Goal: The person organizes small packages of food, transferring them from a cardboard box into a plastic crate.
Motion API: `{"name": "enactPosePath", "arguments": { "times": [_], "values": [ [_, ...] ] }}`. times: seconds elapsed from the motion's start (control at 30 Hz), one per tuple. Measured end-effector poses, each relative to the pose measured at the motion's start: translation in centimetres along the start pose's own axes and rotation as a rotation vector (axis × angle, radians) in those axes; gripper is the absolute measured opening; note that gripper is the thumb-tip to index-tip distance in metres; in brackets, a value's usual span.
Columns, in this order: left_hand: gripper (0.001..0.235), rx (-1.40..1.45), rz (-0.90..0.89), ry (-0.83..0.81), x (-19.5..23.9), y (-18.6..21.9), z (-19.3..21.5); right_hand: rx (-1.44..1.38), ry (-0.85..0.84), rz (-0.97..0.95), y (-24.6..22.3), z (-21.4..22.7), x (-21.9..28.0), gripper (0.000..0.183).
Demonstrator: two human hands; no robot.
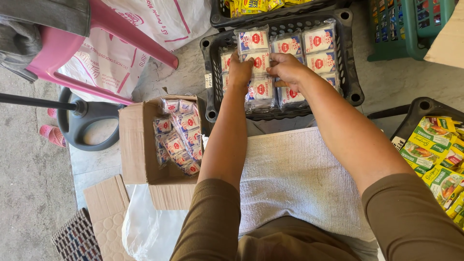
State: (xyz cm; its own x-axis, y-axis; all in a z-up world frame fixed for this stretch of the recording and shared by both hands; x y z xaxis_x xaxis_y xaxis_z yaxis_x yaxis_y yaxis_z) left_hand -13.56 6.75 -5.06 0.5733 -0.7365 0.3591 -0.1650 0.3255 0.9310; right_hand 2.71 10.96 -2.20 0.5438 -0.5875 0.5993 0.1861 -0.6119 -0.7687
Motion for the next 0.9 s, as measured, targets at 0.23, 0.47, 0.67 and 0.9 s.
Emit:
{"name": "enactPosePath", "arguments": {
  "times": [0.23, 0.47, 0.67, 0.9],
  "values": [
    [0.057, -0.144, 0.025, 0.038, 0.2, 0.2, 0.1, 0.04, -0.021, -0.005, 0.2, -0.4, 0.1, 0.056],
    [0.062, -0.206, 0.119, 0.064, -0.2, -1.6, 0.5, 0.132, 0.018, -0.025, 0.9, 0.2, -0.3, 0.056],
    [0.078, -0.543, 0.223, 0.101, 0.1, -2.2, 1.0, 0.156, 0.026, -0.046, 1.2, 0.2, -0.4, 0.051],
    [0.085, -0.694, 0.252, 0.081, 0.8, -2.0, 0.8, 0.136, 0.016, -0.046, 1.6, 0.2, -1.0, 0.043]
  ]
}}
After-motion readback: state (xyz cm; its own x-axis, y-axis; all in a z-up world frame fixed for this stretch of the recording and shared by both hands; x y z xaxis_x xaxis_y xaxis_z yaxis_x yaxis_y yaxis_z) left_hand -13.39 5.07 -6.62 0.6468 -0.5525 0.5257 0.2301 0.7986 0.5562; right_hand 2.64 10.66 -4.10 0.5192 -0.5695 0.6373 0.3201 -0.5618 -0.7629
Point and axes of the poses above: each hand's wrist, its own x-axis away from the middle knuckle, its own z-axis out of the back of the hand, y = z × x, the point moved 10 cm from there along -x, towards the middle knuckle, and after that the axes turned 11 degrees about -x, right-handed, at the moved point
